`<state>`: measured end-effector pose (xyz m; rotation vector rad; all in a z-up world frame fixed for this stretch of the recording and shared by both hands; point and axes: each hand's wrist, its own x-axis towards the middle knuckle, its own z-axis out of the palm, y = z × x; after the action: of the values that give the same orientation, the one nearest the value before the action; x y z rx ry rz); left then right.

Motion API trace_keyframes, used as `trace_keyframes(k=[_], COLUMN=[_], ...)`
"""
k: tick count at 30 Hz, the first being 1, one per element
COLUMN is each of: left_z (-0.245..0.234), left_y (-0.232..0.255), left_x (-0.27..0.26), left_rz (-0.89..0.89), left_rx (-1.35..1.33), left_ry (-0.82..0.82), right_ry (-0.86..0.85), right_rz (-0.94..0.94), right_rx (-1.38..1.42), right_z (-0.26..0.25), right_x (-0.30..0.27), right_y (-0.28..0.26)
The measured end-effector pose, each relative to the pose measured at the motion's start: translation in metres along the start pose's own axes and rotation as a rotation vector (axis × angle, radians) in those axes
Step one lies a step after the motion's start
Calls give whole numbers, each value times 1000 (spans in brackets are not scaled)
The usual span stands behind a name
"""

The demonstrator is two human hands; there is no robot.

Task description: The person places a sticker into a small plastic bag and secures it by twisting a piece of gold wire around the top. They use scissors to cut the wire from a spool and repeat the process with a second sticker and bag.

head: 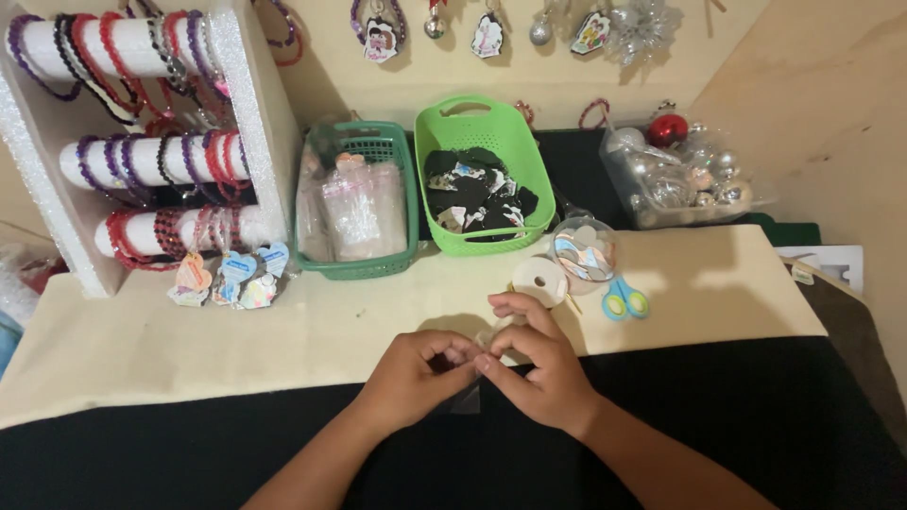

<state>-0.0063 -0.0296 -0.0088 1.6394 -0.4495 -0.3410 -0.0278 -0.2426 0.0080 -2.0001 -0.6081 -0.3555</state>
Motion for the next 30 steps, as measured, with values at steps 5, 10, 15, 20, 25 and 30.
trace_keyframes(k=[5, 10, 15, 20, 25, 30], left_z=[0, 2, 3, 3, 5, 3], left_y=[5, 14, 11, 8, -1, -5], left_x=[0, -2, 1, 1, 4, 6], left_rz=[19, -3, 40, 14, -54, -61], left_rx=[74, 82, 56, 88, 79, -42], left_ry=[-9, -60, -95, -117, -115, -79], right_ry=[-34, -27, -37, -89, -95, -24], right_rz=[-34, 37, 28, 19, 11, 2], right_rx=[-43, -19, -11, 43, -37, -78], right_z=[-1, -1, -6, -8, -8, -11], right_x=[1, -1, 0, 4, -2, -4], right_y=[5, 7, 6, -6, 6, 4])
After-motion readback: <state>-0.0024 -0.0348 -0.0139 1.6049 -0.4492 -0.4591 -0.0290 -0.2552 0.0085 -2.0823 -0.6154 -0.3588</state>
